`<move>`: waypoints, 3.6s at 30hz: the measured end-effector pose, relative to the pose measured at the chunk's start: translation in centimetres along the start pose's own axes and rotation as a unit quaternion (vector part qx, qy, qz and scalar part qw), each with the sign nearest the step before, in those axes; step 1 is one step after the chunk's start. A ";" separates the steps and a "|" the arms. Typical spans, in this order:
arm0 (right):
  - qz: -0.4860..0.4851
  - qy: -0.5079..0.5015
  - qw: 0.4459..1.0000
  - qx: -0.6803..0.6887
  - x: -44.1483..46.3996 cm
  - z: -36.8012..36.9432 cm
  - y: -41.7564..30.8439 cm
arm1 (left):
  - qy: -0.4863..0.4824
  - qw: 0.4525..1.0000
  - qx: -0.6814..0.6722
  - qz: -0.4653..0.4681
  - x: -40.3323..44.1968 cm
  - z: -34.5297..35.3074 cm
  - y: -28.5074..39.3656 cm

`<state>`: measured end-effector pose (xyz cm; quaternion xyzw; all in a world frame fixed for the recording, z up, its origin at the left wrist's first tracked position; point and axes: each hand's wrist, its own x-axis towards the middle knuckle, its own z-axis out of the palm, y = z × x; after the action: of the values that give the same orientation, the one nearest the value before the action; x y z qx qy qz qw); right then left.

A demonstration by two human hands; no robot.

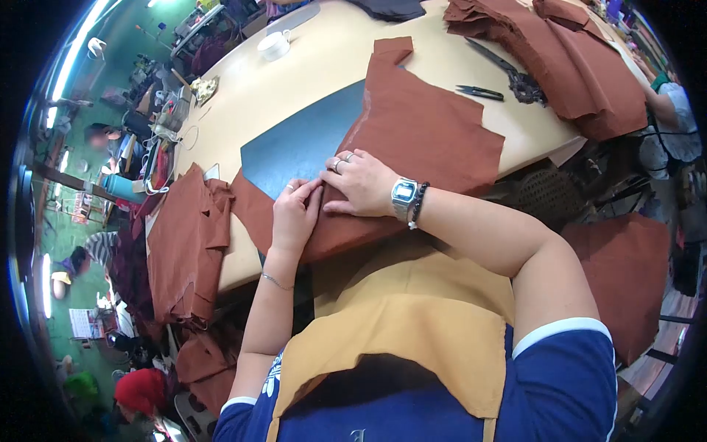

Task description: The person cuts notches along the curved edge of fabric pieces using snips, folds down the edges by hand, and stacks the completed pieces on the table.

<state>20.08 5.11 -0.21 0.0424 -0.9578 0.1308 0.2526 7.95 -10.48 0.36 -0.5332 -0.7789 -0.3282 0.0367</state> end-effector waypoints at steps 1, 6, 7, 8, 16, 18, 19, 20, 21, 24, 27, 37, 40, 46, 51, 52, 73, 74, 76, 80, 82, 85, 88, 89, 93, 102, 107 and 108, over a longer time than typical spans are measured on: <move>0.000 -0.004 1.000 0.003 -0.1 0.3 0.1 | -0.015 1.000 -0.003 -0.009 -0.1 -0.5 0.0; 0.010 -0.067 0.997 -0.027 -0.3 -0.5 -0.2 | -0.074 0.997 0.039 -0.004 -0.9 -2.9 -0.5; 0.009 -0.069 0.997 -0.034 -0.4 -0.2 -0.3 | -0.084 0.996 0.028 0.003 -1.1 -2.9 -0.9; 0.010 -0.072 0.996 -0.042 -0.5 -0.1 -0.3 | -0.089 0.995 0.051 0.016 -1.1 -3.1 -0.9; 0.046 -0.215 0.976 -0.008 1.2 -1.9 -2.7 | -0.143 0.985 0.088 -0.044 -0.7 -4.9 -0.5; 0.038 -0.192 0.980 -0.031 0.9 -2.0 -3.3 | -0.167 0.980 0.091 -0.063 -0.4 -5.4 -1.0; 0.035 -0.180 0.982 -0.044 0.8 -2.0 -3.5 | -0.181 0.976 0.097 -0.072 -0.2 -5.8 -0.9; 0.015 -0.169 0.984 -0.048 0.8 -1.8 -3.4 | -0.193 0.973 0.102 -0.080 0.0 -6.2 -0.8; -0.004 -0.157 0.986 -0.053 0.9 -1.5 -3.2 | -0.226 0.964 0.087 -0.113 0.3 -6.5 -0.7; 0.010 -0.176 0.984 -0.017 1.0 -0.6 -3.2 | -0.228 0.966 0.103 -0.067 0.2 -6.9 -1.3; 0.018 -0.173 0.985 -0.015 0.7 -0.7 -3.9 | -0.222 0.969 0.109 -0.016 -0.1 -7.5 -2.3; 0.044 -0.270 0.962 -0.010 2.7 -2.6 -4.8 | -0.187 0.957 0.171 0.140 -0.4 -8.8 -4.7; 0.042 -0.274 0.961 -0.010 3.0 -2.8 -4.9 | -0.183 0.955 0.178 0.152 -0.4 -9.2 -4.7; 0.029 -0.258 0.966 -0.021 3.3 -2.5 -5.0 | -0.151 0.951 0.206 0.176 -0.8 -9.3 -5.6; 0.011 -0.279 0.958 -0.072 4.5 -1.8 -5.5 | -0.114 0.949 0.221 0.192 -1.3 -9.2 -6.4; 0.000 -0.275 0.958 -0.084 4.8 -1.9 -5.7 | -0.104 0.951 0.218 0.191 -1.4 -9.0 -6.4; 0.064 -0.225 0.881 0.412 1.8 -2.5 -8.1 | 0.136 0.933 -0.084 -0.322 -14.5 -7.4 -2.7; 0.053 -0.218 0.858 0.462 2.2 -2.3 -8.0 | 0.144 0.902 -0.212 -0.347 -14.7 -8.2 -2.9; 0.036 -0.156 0.898 0.410 2.8 -2.7 -7.2 | 0.292 0.840 -0.342 -0.304 -15.0 -8.3 -3.6; 0.101 -0.082 0.932 0.338 2.8 -3.5 -3.0 | 0.466 0.642 -0.463 -0.396 -17.3 -15.1 -4.3; 0.128 -0.079 0.951 0.271 2.8 -4.4 -0.6 | 0.536 0.599 -0.435 -0.407 -18.4 -22.3 -2.5; 0.188 -0.019 0.945 0.266 -0.1 -2.1 5.4 | 0.693 0.553 -0.293 -0.359 -25.4 -33.9 -5.2; 0.233 -0.005 0.917 0.322 -1.2 -1.4 7.4 | 0.745 0.610 -0.160 -0.216 -32.4 -45.4 -3.8; 0.236 -0.011 0.920 0.312 -1.1 -1.4 7.0 | 0.707 0.671 -0.173 -0.144 -35.5 -48.7 -2.8; 0.202 -0.024 0.958 0.203 -0.5 -1.9 5.6 | 0.771 0.536 0.275 -0.209 -25.9 -50.1 1.2; 0.153 0.020 0.976 0.153 0.0 -2.6 4.3 | 0.226 0.816 0.143 -0.513 -37.6 -26.8 -29.6; 0.134 0.032 0.983 0.118 -0.2 -2.8 4.5 | 0.576 0.659 0.024 -0.484 -38.1 -16.6 -28.8; 0.141 0.028 0.982 0.125 -0.2 -2.8 4.5 | 0.639 0.611 0.087 -0.459 -37.0 -16.6 -28.4</move>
<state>20.96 10.19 1.02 -0.0658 -0.9227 0.2847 0.2513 -5.33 -55.58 -15.19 0.2446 -0.7262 -0.4900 0.4156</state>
